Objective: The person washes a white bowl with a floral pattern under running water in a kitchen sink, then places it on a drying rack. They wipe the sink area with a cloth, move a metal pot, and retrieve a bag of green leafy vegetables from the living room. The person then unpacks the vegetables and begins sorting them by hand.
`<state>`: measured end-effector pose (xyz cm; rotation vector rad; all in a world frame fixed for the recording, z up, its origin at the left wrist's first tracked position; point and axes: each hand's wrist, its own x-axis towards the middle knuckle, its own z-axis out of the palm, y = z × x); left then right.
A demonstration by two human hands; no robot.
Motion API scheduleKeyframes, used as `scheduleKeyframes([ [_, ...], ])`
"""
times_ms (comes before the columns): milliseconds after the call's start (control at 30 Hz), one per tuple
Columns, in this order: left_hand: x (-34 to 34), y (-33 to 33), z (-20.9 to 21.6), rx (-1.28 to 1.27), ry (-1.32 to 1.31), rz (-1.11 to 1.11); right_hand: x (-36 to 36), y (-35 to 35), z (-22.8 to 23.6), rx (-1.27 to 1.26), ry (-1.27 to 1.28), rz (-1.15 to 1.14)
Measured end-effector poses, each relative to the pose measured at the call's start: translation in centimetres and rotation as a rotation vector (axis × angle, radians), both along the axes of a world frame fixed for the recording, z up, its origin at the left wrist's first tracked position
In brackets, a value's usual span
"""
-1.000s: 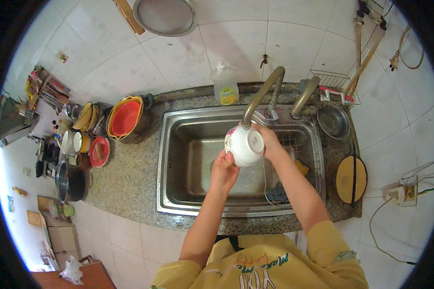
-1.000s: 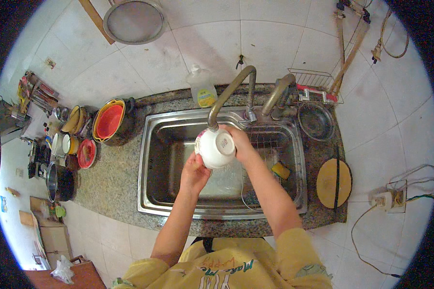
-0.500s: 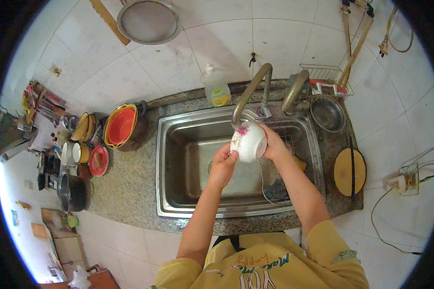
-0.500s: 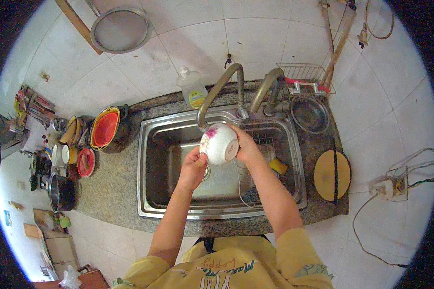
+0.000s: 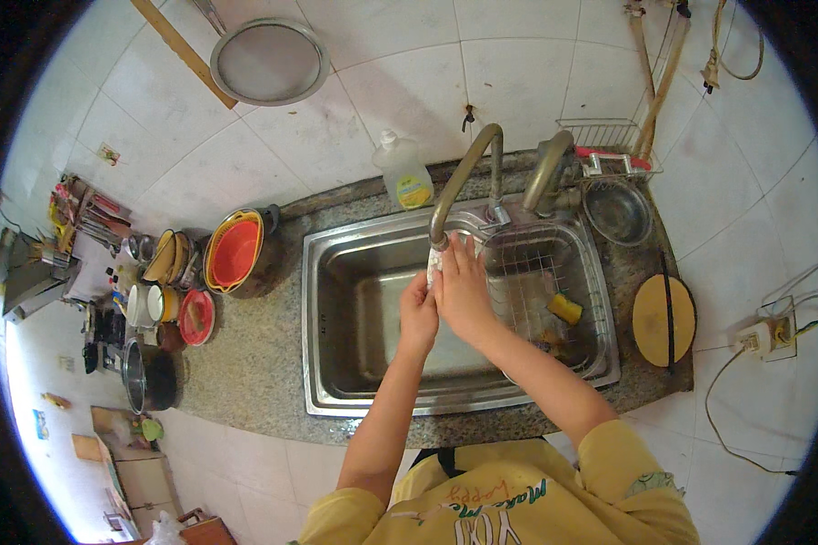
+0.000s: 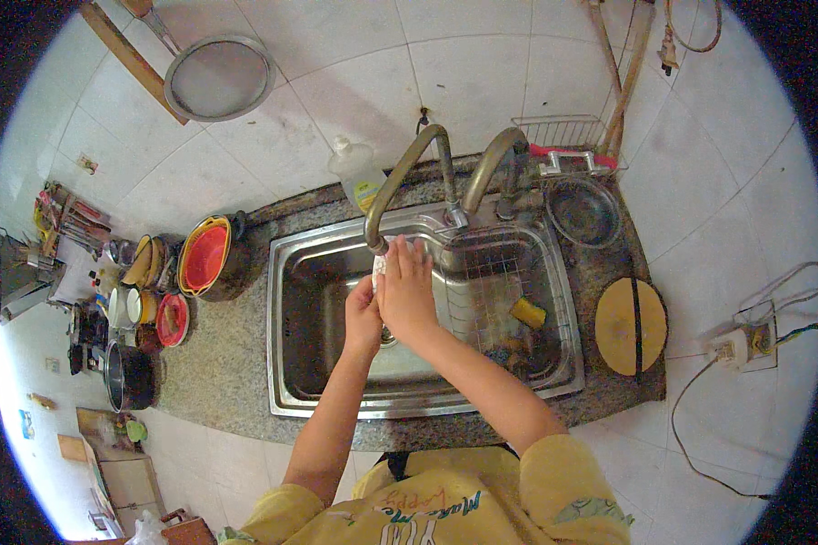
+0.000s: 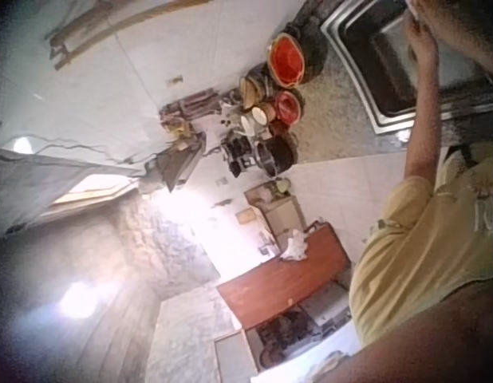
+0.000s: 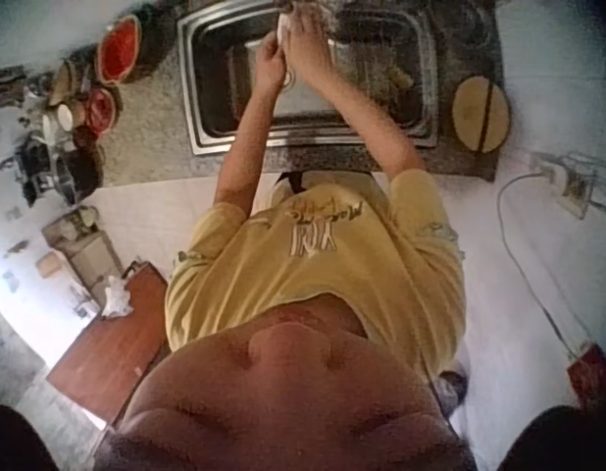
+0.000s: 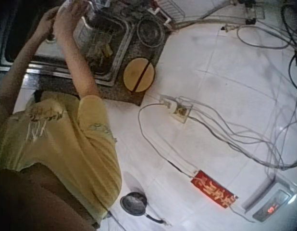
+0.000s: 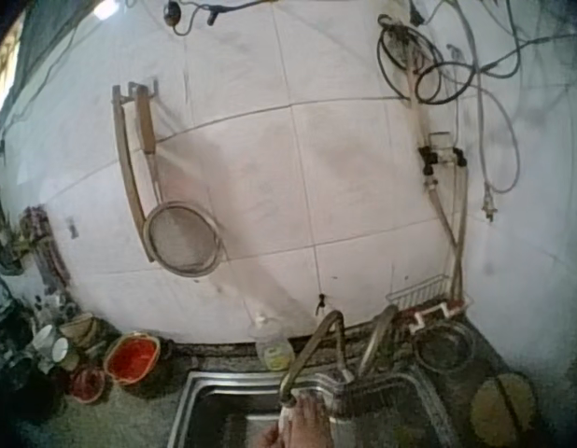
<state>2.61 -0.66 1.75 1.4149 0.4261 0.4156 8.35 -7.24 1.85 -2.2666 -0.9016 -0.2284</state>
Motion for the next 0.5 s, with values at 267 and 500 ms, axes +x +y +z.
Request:
scheduleKeyframes([
  [267, -0.9, 0.5, 0.3, 0.029, -0.017, -0.135, 2.8, -0.7, 0.7, 0.306, 0.257, 0.062],
  [500, -1.4, 0.8, 0.3, -0.277, -0.145, -0.168, 7.4, -1.4, -0.8, 0.553, 1.529, 0.052],
])
